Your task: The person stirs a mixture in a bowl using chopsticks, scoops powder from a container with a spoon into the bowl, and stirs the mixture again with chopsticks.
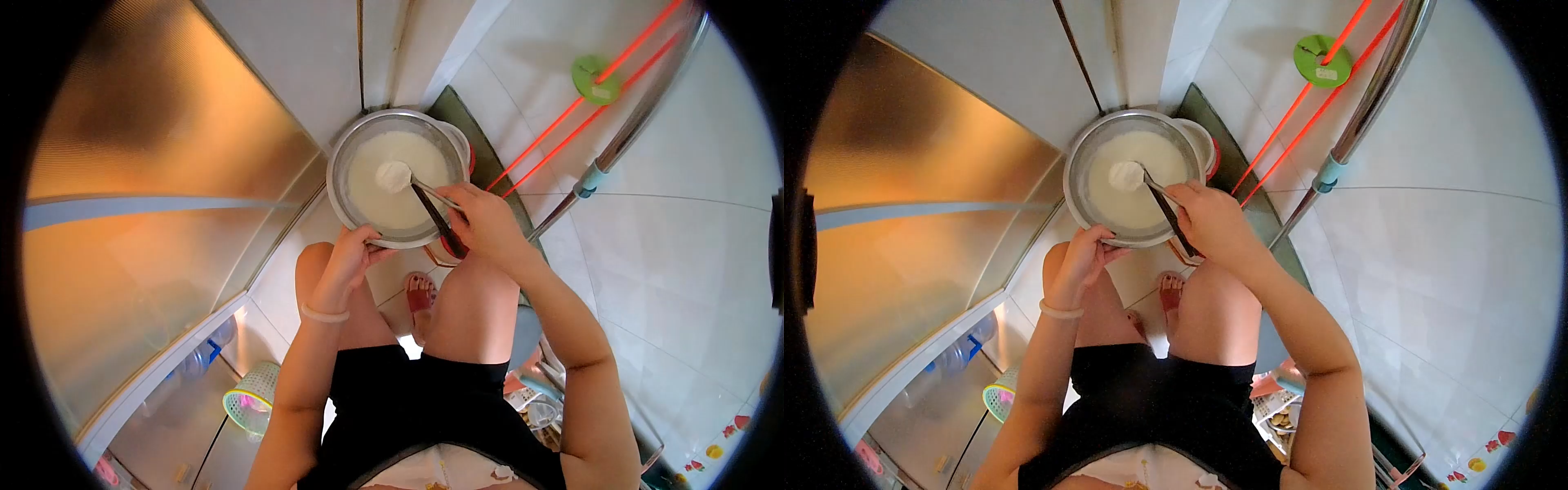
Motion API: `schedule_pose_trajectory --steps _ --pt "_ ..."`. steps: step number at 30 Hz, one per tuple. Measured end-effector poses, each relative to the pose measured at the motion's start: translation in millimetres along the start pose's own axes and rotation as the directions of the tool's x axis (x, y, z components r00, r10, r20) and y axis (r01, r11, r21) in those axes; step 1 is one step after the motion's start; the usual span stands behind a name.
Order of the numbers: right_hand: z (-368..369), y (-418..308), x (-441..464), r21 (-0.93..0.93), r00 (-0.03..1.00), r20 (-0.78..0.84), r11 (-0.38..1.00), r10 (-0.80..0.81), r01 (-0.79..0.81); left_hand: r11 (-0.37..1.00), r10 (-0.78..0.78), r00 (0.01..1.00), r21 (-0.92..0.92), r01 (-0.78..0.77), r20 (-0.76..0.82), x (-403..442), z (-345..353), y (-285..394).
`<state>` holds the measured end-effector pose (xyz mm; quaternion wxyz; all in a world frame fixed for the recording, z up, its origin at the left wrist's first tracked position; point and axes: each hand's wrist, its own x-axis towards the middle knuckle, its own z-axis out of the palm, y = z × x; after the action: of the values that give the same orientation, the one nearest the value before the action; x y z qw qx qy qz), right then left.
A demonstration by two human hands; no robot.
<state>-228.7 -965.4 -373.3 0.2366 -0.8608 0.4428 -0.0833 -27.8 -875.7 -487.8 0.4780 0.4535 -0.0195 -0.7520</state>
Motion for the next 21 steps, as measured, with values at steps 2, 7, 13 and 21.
schedule_pose_trajectory --steps 2,7,13,21 --pt "2 0 2 -0.08 1.0 -0.021 0.997 -0.018 0.016 1.0 -0.02 0.999 -0.006 0.02 0.027 1 -1 2" --pt "2 -1 9 -0.214 0.994 -0.049 0.973 -0.101 0.089 0.999 -0.035 0.999 -0.018 0.036 0.042 6 -6 -3" --pt "6 1 16 -0.32 0.976 -0.1 0.935 -0.191 0.15 1.0 -0.023 0.999 -0.005 0.023 0.045 1 -3 -3" --pt "11 11 17 -0.399 0.946 -0.204 0.904 -0.252 0.155 1.0 -0.02 0.999 -0.002 0.02 0.04 -1 -2 -8"
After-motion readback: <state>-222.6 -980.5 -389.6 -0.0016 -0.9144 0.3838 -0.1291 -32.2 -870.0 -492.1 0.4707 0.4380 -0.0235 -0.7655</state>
